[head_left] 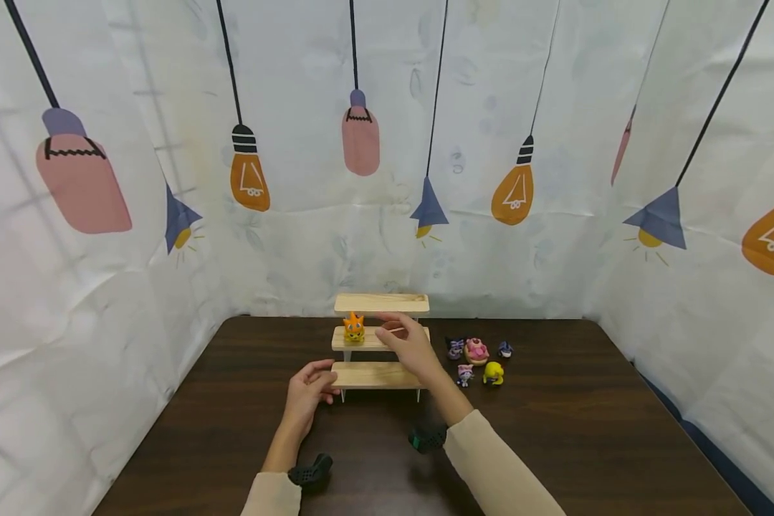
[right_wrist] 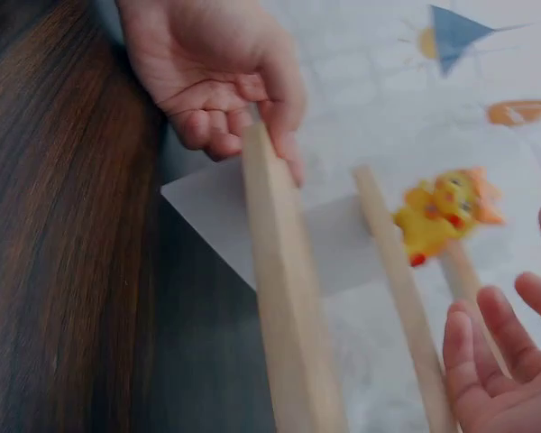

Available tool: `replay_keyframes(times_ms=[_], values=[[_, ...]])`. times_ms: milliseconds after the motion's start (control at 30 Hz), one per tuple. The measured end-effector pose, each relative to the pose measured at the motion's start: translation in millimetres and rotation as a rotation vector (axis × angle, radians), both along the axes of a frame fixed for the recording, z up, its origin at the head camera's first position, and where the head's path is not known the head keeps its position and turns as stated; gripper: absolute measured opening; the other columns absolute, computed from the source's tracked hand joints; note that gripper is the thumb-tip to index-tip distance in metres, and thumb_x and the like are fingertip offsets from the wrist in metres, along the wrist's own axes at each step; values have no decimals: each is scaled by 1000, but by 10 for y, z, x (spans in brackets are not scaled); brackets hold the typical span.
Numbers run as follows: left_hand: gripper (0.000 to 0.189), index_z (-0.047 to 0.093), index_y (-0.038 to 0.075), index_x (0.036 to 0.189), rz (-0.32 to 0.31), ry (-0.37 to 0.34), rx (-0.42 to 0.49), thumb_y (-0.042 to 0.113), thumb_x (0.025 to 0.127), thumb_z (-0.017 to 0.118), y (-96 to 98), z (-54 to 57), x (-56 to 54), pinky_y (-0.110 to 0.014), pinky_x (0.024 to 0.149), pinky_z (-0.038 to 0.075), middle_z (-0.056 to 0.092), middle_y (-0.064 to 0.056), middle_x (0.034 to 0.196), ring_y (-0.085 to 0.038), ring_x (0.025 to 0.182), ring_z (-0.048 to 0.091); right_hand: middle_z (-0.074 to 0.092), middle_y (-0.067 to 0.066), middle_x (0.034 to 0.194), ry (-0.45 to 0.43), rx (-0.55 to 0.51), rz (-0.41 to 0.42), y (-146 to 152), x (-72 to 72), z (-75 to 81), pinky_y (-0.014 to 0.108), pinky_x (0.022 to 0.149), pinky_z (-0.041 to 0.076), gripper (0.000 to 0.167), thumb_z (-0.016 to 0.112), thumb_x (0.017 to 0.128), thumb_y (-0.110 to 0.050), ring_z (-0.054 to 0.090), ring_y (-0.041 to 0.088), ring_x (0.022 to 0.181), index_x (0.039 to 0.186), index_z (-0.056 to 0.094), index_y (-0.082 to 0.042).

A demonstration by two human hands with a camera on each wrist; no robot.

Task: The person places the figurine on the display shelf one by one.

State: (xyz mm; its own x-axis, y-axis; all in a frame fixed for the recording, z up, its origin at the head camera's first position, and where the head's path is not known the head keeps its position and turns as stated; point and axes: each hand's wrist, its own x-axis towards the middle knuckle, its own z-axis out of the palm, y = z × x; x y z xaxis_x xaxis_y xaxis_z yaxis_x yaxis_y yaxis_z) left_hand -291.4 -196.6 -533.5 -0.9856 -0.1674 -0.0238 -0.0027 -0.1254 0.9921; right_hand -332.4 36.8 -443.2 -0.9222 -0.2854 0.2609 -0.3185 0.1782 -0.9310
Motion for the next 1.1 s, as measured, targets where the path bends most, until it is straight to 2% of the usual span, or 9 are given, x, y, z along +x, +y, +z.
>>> replay_keyframes(times_ms=[133,267,400,500,700,933,967,1100], values=[[34,62,-3,128,4,-6,-5,6,95,69,-3,5,16,-25,54,53,74,-1,87,-15,64,68,69,12,109,6,-60,-45,244,99,-51,34,81,60,33,69,99,-26,70,27,94,127,68,-8],[35,62,-3,128,1,-2,-5,7,95,69,0,7,20,-25,55,53,74,0,88,-15,64,68,71,18,107,-6,-91,-62,525,203,-91,35,85,61,33,68,99,-24,70,29,92,123,68,-2],[35,62,-3,128,-1,-5,3,6,95,69,0,-1,20,-25,54,53,74,0,87,-15,64,68,71,24,109,-7,-108,-83,834,262,-152,32,86,61,35,68,99,-25,71,20,90,122,67,2],[35,62,-3,128,-7,-10,5,7,95,69,1,-7,22,-25,54,53,74,0,88,-15,64,69,72,20,105,2,-108,-135,1068,287,-207,33,84,61,34,68,100,-23,70,13,87,120,67,3],[35,62,-4,128,-5,-1,2,7,95,69,-3,-8,19,-25,54,53,74,0,88,-15,64,69,73,7,100,22,-113,-196,1471,293,-231,34,83,62,38,65,101,-22,70,13,86,122,63,9],[36,62,-3,129,-10,-1,6,7,95,69,-2,-2,11,-25,55,53,74,0,89,-16,65,69,71,2,105,16,-77,-317,1802,263,-218,26,80,60,36,64,102,-26,68,8,85,123,65,3],[36,62,-3,129,-10,-1,7,7,95,69,-1,-2,11,-25,55,53,74,0,89,-16,65,69,71,5,106,9,-72,-329,1838,258,-221,25,79,60,35,64,102,-26,68,9,86,124,65,2],[36,62,-3,129,-7,1,9,6,95,69,2,-2,9,-25,54,52,74,0,89,-16,64,69,71,-3,103,-16,-41,-363,1985,202,-292,25,81,60,37,64,102,-29,69,18,92,124,65,0]])
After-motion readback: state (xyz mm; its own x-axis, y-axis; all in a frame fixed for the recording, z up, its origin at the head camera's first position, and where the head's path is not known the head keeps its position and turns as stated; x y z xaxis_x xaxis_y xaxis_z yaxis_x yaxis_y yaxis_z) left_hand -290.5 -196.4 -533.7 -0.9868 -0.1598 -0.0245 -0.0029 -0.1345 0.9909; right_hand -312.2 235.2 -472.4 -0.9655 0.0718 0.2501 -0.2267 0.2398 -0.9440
